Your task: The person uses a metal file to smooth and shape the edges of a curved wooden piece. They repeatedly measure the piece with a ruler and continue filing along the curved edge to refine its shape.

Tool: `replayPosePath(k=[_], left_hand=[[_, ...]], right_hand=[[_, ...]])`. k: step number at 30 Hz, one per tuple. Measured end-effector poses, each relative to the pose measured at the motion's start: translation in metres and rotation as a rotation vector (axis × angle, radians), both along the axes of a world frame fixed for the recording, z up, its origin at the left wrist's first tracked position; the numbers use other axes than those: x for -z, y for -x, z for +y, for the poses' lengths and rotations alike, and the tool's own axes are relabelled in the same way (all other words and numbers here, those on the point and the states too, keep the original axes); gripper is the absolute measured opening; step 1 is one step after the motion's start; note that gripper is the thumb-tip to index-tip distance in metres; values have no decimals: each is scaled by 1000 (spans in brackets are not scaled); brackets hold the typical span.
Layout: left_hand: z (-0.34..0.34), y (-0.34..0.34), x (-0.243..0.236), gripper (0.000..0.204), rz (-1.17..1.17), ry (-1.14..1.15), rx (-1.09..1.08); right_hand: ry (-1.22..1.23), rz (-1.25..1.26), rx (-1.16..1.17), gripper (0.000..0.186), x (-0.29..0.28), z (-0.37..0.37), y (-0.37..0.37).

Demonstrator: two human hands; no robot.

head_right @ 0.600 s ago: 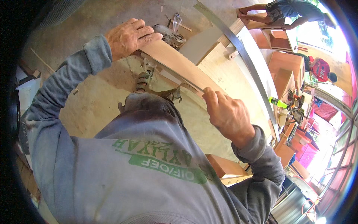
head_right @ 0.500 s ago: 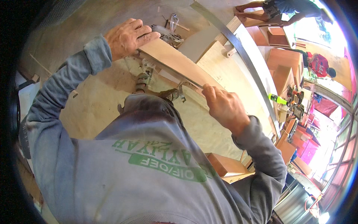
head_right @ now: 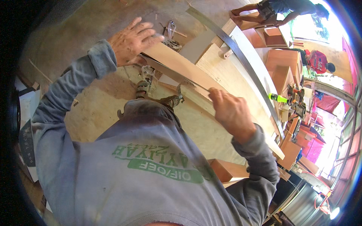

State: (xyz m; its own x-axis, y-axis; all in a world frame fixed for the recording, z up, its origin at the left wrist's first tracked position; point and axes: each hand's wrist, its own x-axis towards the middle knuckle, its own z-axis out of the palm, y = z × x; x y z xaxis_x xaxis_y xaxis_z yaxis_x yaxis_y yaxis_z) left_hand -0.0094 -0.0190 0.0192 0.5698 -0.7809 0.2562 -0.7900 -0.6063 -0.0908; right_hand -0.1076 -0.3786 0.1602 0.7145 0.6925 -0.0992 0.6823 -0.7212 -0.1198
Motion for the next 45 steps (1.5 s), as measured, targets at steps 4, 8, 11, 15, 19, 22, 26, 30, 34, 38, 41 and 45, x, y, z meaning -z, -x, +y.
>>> replayPosePath(k=[4,8,11,15,19,22,26,30,34,38,41,45], left_hand=[[-28,-3,-7,72,-17,90,194],[-41,7,0,65,95,106,222],[-52,11,7,61,-22,58,116],[-61,16,14,61,-99,112,59],[-62,18,17,62,-2,176,65],[-63,19,18,67,37,290,91],[-64,20,20,66,20,295,73],[-63,19,20,54,-52,266,73],[-64,17,19,58,-37,319,131],[-65,24,7,67,71,139,20],[-76,27,-3,77,169,158,-58],[-101,24,-7,70,124,232,128]], right_hand=[[166,64,-7,18,-51,-10,-1],[142,35,-23,19,-54,-10,-2],[207,41,-7,16,-51,-13,-2],[305,80,5,10,-42,-11,0],[349,24,3,11,-47,-12,3],[288,18,-4,12,-43,-20,3],[118,-12,27,14,-8,-33,10],[45,-90,30,14,7,-51,22],[15,-6,122,15,22,-49,24],[13,43,141,18,21,-43,25],[81,2,88,19,-14,-54,29],[164,12,91,22,-55,-63,19]])
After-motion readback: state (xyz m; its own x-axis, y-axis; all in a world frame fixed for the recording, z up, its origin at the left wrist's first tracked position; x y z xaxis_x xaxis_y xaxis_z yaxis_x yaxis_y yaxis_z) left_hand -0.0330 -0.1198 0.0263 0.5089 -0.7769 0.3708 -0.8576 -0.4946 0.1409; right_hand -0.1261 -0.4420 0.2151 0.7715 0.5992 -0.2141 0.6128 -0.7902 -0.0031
